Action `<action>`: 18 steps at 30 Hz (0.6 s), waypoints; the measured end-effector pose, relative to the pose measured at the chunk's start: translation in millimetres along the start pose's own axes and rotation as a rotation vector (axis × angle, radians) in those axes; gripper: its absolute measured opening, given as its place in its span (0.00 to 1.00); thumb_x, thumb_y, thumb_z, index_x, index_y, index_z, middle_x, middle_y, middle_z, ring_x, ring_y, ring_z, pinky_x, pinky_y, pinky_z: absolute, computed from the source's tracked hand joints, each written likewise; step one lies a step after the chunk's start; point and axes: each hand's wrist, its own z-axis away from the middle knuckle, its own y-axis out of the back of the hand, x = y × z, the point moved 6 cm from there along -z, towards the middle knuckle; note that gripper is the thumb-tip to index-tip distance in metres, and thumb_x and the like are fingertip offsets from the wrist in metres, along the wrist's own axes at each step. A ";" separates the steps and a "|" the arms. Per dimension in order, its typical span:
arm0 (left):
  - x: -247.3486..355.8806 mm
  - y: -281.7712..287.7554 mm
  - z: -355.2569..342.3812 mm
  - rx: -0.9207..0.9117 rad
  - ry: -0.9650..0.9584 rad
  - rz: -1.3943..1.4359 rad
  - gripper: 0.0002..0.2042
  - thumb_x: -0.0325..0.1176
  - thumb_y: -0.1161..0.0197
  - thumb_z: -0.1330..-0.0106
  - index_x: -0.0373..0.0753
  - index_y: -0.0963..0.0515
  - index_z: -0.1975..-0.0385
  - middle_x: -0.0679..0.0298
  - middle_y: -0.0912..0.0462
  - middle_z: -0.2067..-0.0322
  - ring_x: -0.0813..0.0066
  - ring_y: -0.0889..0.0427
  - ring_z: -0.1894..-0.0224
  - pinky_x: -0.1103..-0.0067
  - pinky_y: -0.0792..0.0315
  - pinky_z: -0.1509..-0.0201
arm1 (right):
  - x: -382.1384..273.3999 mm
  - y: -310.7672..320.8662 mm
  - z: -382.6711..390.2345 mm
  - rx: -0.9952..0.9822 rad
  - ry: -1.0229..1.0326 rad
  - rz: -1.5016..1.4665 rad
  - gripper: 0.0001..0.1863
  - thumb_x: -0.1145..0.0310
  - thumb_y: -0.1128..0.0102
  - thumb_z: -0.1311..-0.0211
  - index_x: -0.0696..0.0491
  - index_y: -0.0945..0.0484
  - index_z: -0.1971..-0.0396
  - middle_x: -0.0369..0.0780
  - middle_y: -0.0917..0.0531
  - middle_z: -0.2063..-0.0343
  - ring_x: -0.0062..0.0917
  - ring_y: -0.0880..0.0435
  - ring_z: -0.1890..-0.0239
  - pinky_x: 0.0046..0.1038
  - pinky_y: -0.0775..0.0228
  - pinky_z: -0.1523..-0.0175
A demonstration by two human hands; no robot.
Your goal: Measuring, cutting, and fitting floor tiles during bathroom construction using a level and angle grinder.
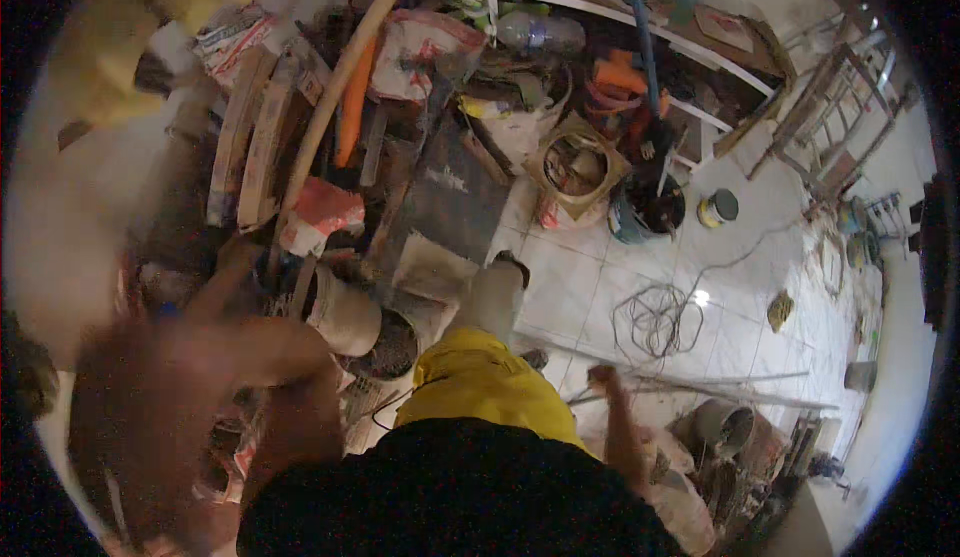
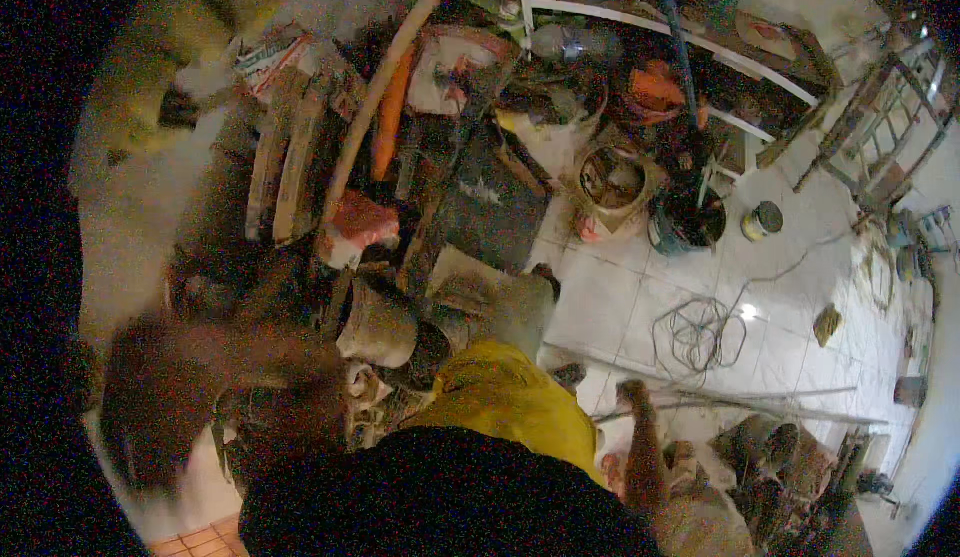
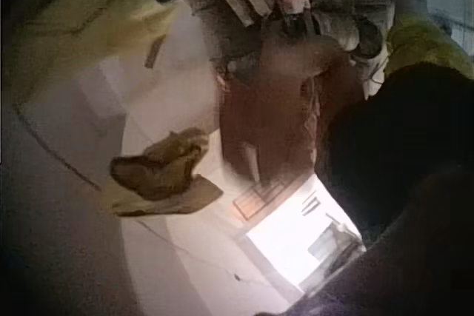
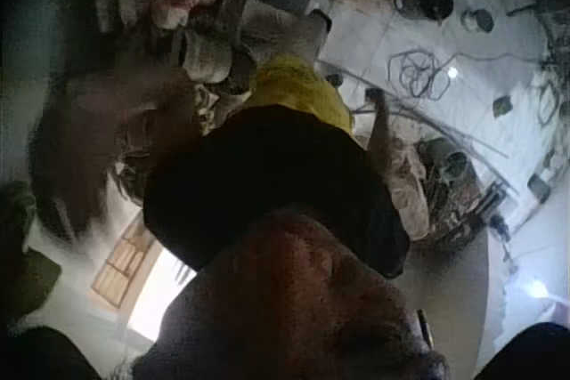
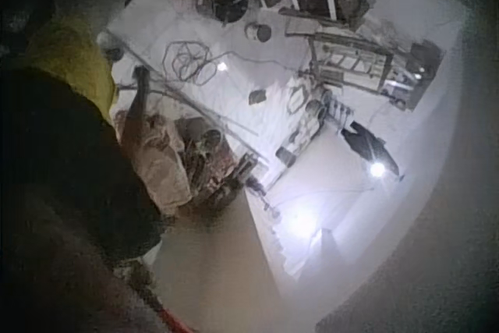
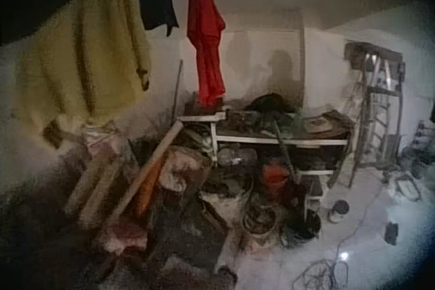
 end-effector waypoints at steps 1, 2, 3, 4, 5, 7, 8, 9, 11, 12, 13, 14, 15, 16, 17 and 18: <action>-15.0 3.3 -20.1 0.012 0.016 -0.037 0.29 0.46 0.34 0.37 0.34 0.28 0.41 0.53 0.18 0.54 0.65 0.19 0.52 0.70 0.26 0.45 | -6.3 -21.9 24.5 -0.040 -0.006 -0.006 0.21 0.49 0.54 0.32 0.53 0.24 0.67 0.43 0.21 0.72 0.36 0.19 0.66 0.47 0.20 0.59; -34.5 3.1 -43.4 0.014 0.033 -0.065 0.29 0.46 0.34 0.36 0.34 0.28 0.41 0.53 0.18 0.54 0.65 0.18 0.52 0.70 0.26 0.45 | -32.1 -53.0 21.4 -0.069 -0.023 -0.019 0.22 0.49 0.54 0.32 0.53 0.24 0.67 0.43 0.21 0.72 0.36 0.19 0.66 0.47 0.20 0.59; -58.9 -1.1 -69.1 0.004 0.053 -0.085 0.29 0.47 0.33 0.36 0.34 0.29 0.40 0.53 0.17 0.54 0.65 0.18 0.52 0.70 0.26 0.45 | -64.8 -82.5 16.6 -0.086 -0.041 -0.037 0.22 0.48 0.55 0.32 0.53 0.24 0.67 0.42 0.21 0.72 0.36 0.19 0.66 0.46 0.21 0.59; -102.8 -1.9 -94.3 -0.010 0.079 -0.057 0.30 0.47 0.33 0.36 0.34 0.29 0.40 0.53 0.17 0.54 0.65 0.18 0.52 0.70 0.26 0.45 | -77.5 -72.3 22.9 -0.058 -0.055 -0.039 0.22 0.48 0.55 0.32 0.53 0.24 0.66 0.42 0.22 0.72 0.36 0.19 0.66 0.46 0.21 0.59; -135.9 -13.5 -126.8 -0.032 0.108 -0.023 0.30 0.47 0.33 0.36 0.34 0.29 0.40 0.53 0.17 0.54 0.65 0.18 0.52 0.70 0.26 0.45 | -89.6 -61.6 32.7 -0.021 -0.070 -0.042 0.22 0.48 0.55 0.31 0.53 0.24 0.66 0.42 0.22 0.72 0.36 0.19 0.66 0.46 0.21 0.59; -296.6 -2.4 -155.6 -0.127 0.410 -0.283 0.27 0.45 0.31 0.37 0.39 0.28 0.41 0.58 0.20 0.51 0.68 0.22 0.47 0.69 0.26 0.46 | -122.6 -66.0 48.8 0.018 -0.114 -0.041 0.22 0.48 0.55 0.31 0.53 0.24 0.66 0.42 0.22 0.73 0.36 0.20 0.67 0.46 0.21 0.60; -377.3 32.5 -159.2 0.042 0.551 -0.290 0.32 0.46 0.29 0.41 0.36 0.29 0.40 0.53 0.19 0.50 0.62 0.22 0.45 0.67 0.27 0.44 | -145.1 -87.0 45.4 -0.005 -0.139 -0.040 0.22 0.47 0.55 0.31 0.53 0.24 0.66 0.42 0.23 0.73 0.36 0.20 0.67 0.46 0.22 0.60; -440.1 66.4 -169.0 0.205 0.679 -0.298 0.37 0.47 0.27 0.45 0.33 0.30 0.38 0.48 0.19 0.48 0.57 0.21 0.44 0.65 0.29 0.41 | -165.8 -107.4 41.4 -0.025 -0.159 -0.050 0.22 0.47 0.56 0.31 0.53 0.24 0.65 0.42 0.23 0.73 0.36 0.20 0.67 0.46 0.22 0.60; -503.1 109.7 -209.5 0.119 0.691 -0.725 0.40 0.46 0.25 0.46 0.34 0.33 0.36 0.47 0.22 0.44 0.54 0.23 0.41 0.64 0.30 0.40 | -195.7 -125.7 57.7 -0.025 -0.214 -0.073 0.23 0.47 0.56 0.31 0.53 0.24 0.65 0.41 0.23 0.73 0.36 0.21 0.68 0.45 0.22 0.60; -523.0 115.9 -229.1 0.022 0.665 -1.126 0.44 0.46 0.24 0.48 0.34 0.36 0.33 0.45 0.26 0.40 0.52 0.25 0.39 0.62 0.30 0.38 | -211.2 -128.2 70.3 -0.007 -0.241 -0.083 0.23 0.47 0.56 0.31 0.53 0.24 0.65 0.41 0.24 0.73 0.36 0.21 0.68 0.45 0.22 0.60; -548.9 87.8 -247.5 -0.036 0.661 -1.089 0.44 0.46 0.24 0.48 0.34 0.36 0.33 0.45 0.26 0.40 0.52 0.25 0.39 0.62 0.30 0.38 | -225.1 -120.8 84.3 0.053 -0.260 -0.098 0.23 0.47 0.56 0.31 0.53 0.24 0.65 0.41 0.24 0.73 0.36 0.21 0.68 0.45 0.23 0.61; -566.4 49.9 -262.7 -0.028 0.620 -0.912 0.48 0.47 0.23 0.50 0.35 0.41 0.31 0.46 0.32 0.36 0.50 0.30 0.35 0.61 0.34 0.36 | -237.1 -111.0 102.7 0.134 -0.279 -0.114 0.23 0.46 0.56 0.31 0.52 0.24 0.64 0.41 0.24 0.74 0.36 0.22 0.69 0.45 0.23 0.61; -576.2 24.9 -267.5 -0.013 0.596 -0.743 0.53 0.48 0.22 0.52 0.35 0.47 0.28 0.46 0.39 0.32 0.49 0.35 0.32 0.59 0.37 0.33 | -243.6 -105.2 125.5 0.205 -0.304 -0.130 0.23 0.46 0.57 0.31 0.52 0.24 0.64 0.41 0.24 0.74 0.36 0.22 0.69 0.45 0.23 0.61; -583.8 15.8 -277.4 0.023 0.575 -0.595 0.58 0.49 0.21 0.53 0.36 0.52 0.26 0.46 0.45 0.28 0.47 0.40 0.29 0.58 0.40 0.30 | -247.7 -107.3 142.3 0.247 -0.328 -0.148 0.23 0.46 0.57 0.31 0.52 0.24 0.64 0.41 0.25 0.74 0.36 0.22 0.69 0.45 0.23 0.61; -600.1 36.1 -282.0 0.016 0.580 -0.615 0.58 0.49 0.21 0.53 0.36 0.52 0.26 0.46 0.45 0.28 0.47 0.40 0.29 0.58 0.40 0.30 | -250.4 -116.0 144.3 0.234 -0.353 -0.163 0.24 0.46 0.57 0.31 0.52 0.24 0.64 0.40 0.25 0.74 0.36 0.22 0.69 0.45 0.23 0.61; -613.6 54.1 -298.8 0.075 0.555 -0.679 0.60 0.51 0.21 0.55 0.35 0.54 0.26 0.46 0.49 0.27 0.49 0.45 0.27 0.58 0.44 0.28 | -249.4 -123.7 145.8 0.216 -0.343 -0.195 0.24 0.46 0.57 0.31 0.52 0.24 0.63 0.40 0.25 0.74 0.36 0.23 0.70 0.44 0.24 0.61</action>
